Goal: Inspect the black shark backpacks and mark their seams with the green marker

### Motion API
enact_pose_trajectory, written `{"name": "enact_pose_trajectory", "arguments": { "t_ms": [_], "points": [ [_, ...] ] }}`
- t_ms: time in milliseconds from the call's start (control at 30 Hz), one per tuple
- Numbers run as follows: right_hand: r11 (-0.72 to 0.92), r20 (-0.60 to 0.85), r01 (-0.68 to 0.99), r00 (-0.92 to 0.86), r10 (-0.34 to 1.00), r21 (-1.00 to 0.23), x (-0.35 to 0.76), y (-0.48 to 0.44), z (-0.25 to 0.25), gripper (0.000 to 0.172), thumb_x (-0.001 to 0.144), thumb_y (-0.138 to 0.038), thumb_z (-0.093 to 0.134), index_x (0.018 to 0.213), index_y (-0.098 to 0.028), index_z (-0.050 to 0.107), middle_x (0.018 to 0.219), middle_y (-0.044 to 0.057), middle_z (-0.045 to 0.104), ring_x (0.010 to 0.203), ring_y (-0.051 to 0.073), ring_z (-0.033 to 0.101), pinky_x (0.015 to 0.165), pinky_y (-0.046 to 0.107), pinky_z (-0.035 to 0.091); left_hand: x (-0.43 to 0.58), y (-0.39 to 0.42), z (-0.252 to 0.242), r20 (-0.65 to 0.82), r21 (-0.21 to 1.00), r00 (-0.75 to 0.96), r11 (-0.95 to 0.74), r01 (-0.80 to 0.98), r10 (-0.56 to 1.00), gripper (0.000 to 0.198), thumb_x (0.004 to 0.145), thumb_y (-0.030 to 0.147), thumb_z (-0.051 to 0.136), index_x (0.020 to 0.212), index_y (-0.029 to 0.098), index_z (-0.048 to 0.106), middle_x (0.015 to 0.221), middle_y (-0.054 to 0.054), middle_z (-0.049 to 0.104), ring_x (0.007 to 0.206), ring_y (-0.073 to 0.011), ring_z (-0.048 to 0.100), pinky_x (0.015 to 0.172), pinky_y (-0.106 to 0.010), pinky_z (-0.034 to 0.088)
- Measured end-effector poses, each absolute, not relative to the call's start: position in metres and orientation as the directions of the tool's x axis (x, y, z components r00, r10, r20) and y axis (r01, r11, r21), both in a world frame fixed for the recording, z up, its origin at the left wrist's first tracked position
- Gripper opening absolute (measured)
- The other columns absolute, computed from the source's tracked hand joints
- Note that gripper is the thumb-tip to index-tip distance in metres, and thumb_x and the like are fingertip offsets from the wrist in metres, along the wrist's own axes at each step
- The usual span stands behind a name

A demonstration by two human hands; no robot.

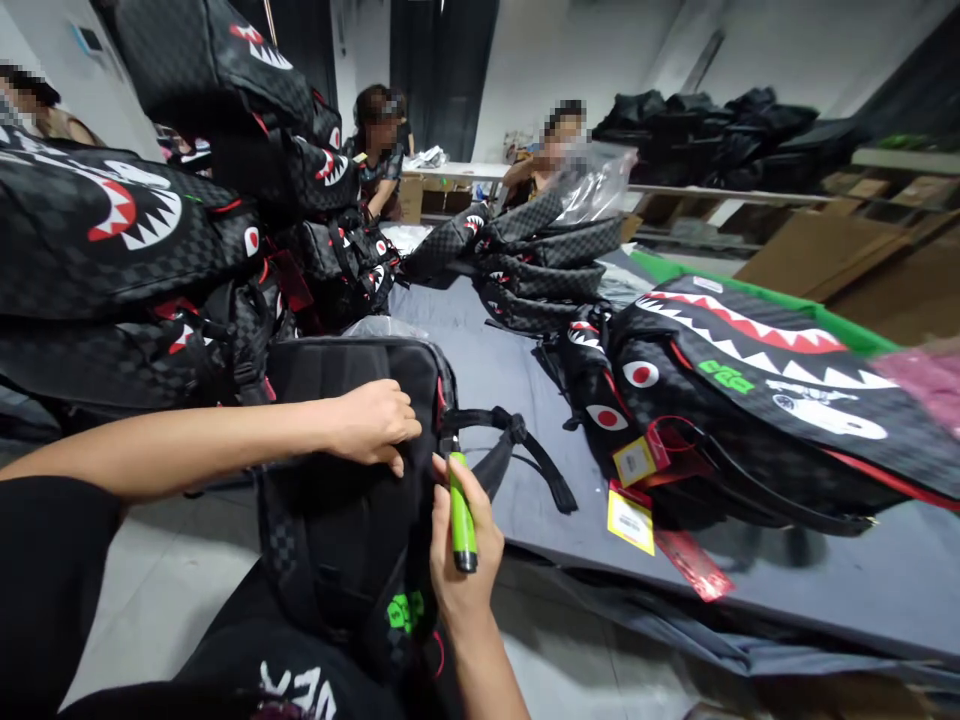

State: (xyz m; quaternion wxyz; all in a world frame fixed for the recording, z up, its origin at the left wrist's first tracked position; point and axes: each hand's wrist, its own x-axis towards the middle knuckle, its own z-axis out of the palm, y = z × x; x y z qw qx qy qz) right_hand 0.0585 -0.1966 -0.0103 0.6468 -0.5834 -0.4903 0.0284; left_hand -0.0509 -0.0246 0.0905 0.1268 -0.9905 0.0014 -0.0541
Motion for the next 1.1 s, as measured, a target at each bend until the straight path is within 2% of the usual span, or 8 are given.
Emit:
{"name": "enact_pose_trajectory", "arguments": {
  "t_ms": [233,400,500,633,767,867,967,1100],
  "points": [
    [0.565,0.893,0.739,0.107,0.438,-0.366,0.056,-0.223,0.059,0.056,0.087,-0.01,0.063,0.138,-0.032,0.056,0.127,0.008,0.072,0.112,0.028,0.071,0.097,0.052,0.058,-0.112,-0.108,0.16,0.341,-0.118,0.907,-0.946,0.301,0.246,0.044,0.088,0.061,0.063,0.081,0.017,0.064,0.077,-0.006,0.073,0.07,-0.0226,0.069,0.057,-0.034,0.037],
    [0.547,0.847,0.819,-0.159,0.508,-0.174,0.084,-0.192,0.025,0.046,0.089,-0.014,0.061,0.134,-0.025,0.059,0.118,0.011,0.074,0.105,0.027,0.073,0.087,0.045,0.062,-0.131,-0.098,0.098,0.069,-0.008,0.874,-0.876,0.483,0.481,0.03,0.091,0.049,0.066,0.096,0.019,0.065,0.089,-0.004,0.075,0.083,-0.0215,0.071,0.063,-0.029,0.042],
    [0.499,0.802,0.841,-0.144,0.58,-0.21,0.089,-0.185,-0.004,0.043,0.09,-0.013,0.058,0.133,-0.022,0.059,0.113,0.014,0.075,0.103,0.027,0.073,0.085,0.044,0.063,-0.141,-0.088,0.057,0.046,-0.024,0.861,-0.861,0.508,0.506,0.026,0.095,0.043,0.062,0.098,0.017,0.065,0.093,-0.006,0.074,0.091,-0.0223,0.069,0.071,-0.03,0.045],
    [0.558,0.841,0.794,-0.116,0.529,-0.241,0.066,-0.192,-0.011,0.056,0.087,-0.01,0.06,0.141,-0.026,0.053,0.12,0.013,0.073,0.106,0.027,0.071,0.089,0.045,0.061,-0.159,-0.085,0.046,0.237,-0.098,0.919,-0.934,0.345,0.315,0.024,0.101,0.036,0.049,0.098,0.019,0.066,0.097,-0.006,0.072,0.093,-0.0203,0.065,0.079,-0.033,0.046],
    [0.613,0.834,0.765,-0.197,0.516,-0.199,0.035,-0.185,-0.012,0.057,0.088,-0.009,0.058,0.142,-0.025,0.05,0.118,0.012,0.073,0.105,0.026,0.071,0.085,0.042,0.06,-0.166,-0.073,0.064,0.503,-0.102,0.794,-0.889,0.447,0.341,0.039,0.096,0.039,0.058,0.133,0.025,0.056,0.139,-0.01,0.059,0.132,-0.0282,0.049,0.11,-0.047,0.036],
    [0.518,0.831,0.823,-0.109,0.545,-0.231,0.02,-0.173,-0.018,0.05,0.089,-0.013,0.06,0.137,-0.024,0.052,0.117,0.013,0.073,0.103,0.027,0.071,0.086,0.044,0.056,-0.154,-0.054,0.073,0.298,0.014,0.81,-0.851,0.526,0.505,0.079,0.083,0.049,0.074,0.148,0.018,0.042,0.152,-0.017,0.046,0.139,-0.0353,0.042,0.111,-0.049,0.037],
    [0.452,0.801,0.802,0.054,0.596,-0.39,0.007,-0.17,-0.024,0.039,0.091,-0.017,0.06,0.129,-0.024,0.055,0.103,0.009,0.073,0.095,0.025,0.07,0.087,0.042,0.053,-0.133,-0.032,0.07,0.087,0.039,0.812,-0.816,0.576,0.577,0.064,0.086,0.045,0.071,0.142,0.018,0.051,0.135,-0.013,0.06,0.126,-0.0345,0.055,0.102,-0.048,0.044],
    [0.442,0.754,0.737,0.136,0.643,-0.511,-0.002,-0.18,-0.03,0.024,0.091,-0.017,0.058,0.114,-0.025,0.06,0.089,0.005,0.069,0.087,0.024,0.066,0.084,0.042,0.053,-0.117,-0.014,0.048,0.08,0.017,0.812,-0.815,0.579,0.579,0.051,0.088,0.041,0.068,0.133,0.019,0.059,0.127,-0.013,0.064,0.12,-0.0344,0.058,0.097,-0.046,0.046]
  ]
}}
